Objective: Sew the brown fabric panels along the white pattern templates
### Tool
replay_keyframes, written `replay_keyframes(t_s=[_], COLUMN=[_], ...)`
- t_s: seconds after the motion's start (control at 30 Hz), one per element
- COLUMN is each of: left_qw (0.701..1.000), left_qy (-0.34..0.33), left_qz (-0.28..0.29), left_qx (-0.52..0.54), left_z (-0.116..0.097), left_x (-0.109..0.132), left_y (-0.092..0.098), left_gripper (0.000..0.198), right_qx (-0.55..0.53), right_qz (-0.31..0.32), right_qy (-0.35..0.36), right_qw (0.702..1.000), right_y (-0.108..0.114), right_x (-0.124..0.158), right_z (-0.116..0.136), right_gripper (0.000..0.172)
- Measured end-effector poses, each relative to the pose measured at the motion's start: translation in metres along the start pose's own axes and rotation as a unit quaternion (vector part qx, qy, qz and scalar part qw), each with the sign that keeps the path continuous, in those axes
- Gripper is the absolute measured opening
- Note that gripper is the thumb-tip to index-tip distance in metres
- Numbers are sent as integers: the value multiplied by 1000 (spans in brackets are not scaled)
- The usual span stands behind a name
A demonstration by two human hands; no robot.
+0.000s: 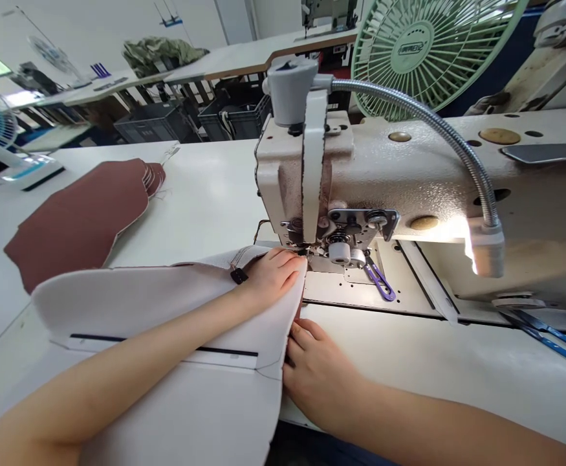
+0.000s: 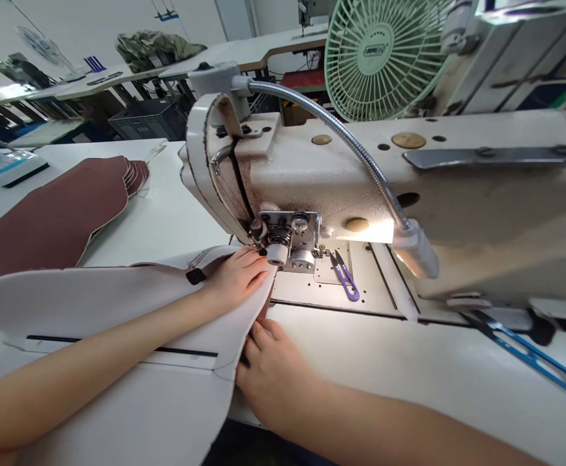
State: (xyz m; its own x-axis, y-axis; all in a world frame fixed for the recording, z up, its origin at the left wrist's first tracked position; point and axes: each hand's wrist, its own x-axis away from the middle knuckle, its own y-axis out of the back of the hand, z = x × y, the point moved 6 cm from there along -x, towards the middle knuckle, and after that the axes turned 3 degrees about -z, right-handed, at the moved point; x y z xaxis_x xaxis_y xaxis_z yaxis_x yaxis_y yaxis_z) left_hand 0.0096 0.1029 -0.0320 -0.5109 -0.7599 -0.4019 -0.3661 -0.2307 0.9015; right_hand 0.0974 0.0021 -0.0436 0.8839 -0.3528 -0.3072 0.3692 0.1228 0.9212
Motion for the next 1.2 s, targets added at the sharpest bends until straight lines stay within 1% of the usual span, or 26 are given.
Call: replay_keyframes(t_s=[0.23, 0.4, 0.57, 0.73, 0.9, 1.03, 1.1, 1.2], left_qw=[1000, 999, 1000, 1000, 1000, 1000, 1000, 998], left_qy=[7, 16, 18, 2, 1, 10, 17, 31], left_qz=[10, 28, 15, 17, 8, 5, 14, 55], left_qx=[-3, -6, 1, 1, 4, -6, -16, -26], left_z=[1, 3, 4, 1, -2, -2, 1, 6], left_x=[-2, -3, -7, -2, 0, -3, -6, -9], left_y=[0, -1, 0, 0, 2, 1, -2, -5], left_gripper=[20, 21, 19, 20, 19, 18, 18, 18], right_qx=[4, 1, 4, 5, 2, -3, -1, -3], right_qz=[-26, -2, -1, 6, 38, 59, 68, 67], right_qy=[6, 10, 2, 13, 11, 8, 2, -5], right_qw=[1000, 1000, 1000, 1000, 999, 998, 998, 998], right_y=[5, 5, 5, 5, 2, 3, 4, 7], right_x=[-1, -1, -1, 0, 1, 0, -1, -1], right_z=[-1, -2, -6, -1, 1, -1, -4, -9], right_gripper=[10, 10, 12, 12, 15, 14, 13, 14])
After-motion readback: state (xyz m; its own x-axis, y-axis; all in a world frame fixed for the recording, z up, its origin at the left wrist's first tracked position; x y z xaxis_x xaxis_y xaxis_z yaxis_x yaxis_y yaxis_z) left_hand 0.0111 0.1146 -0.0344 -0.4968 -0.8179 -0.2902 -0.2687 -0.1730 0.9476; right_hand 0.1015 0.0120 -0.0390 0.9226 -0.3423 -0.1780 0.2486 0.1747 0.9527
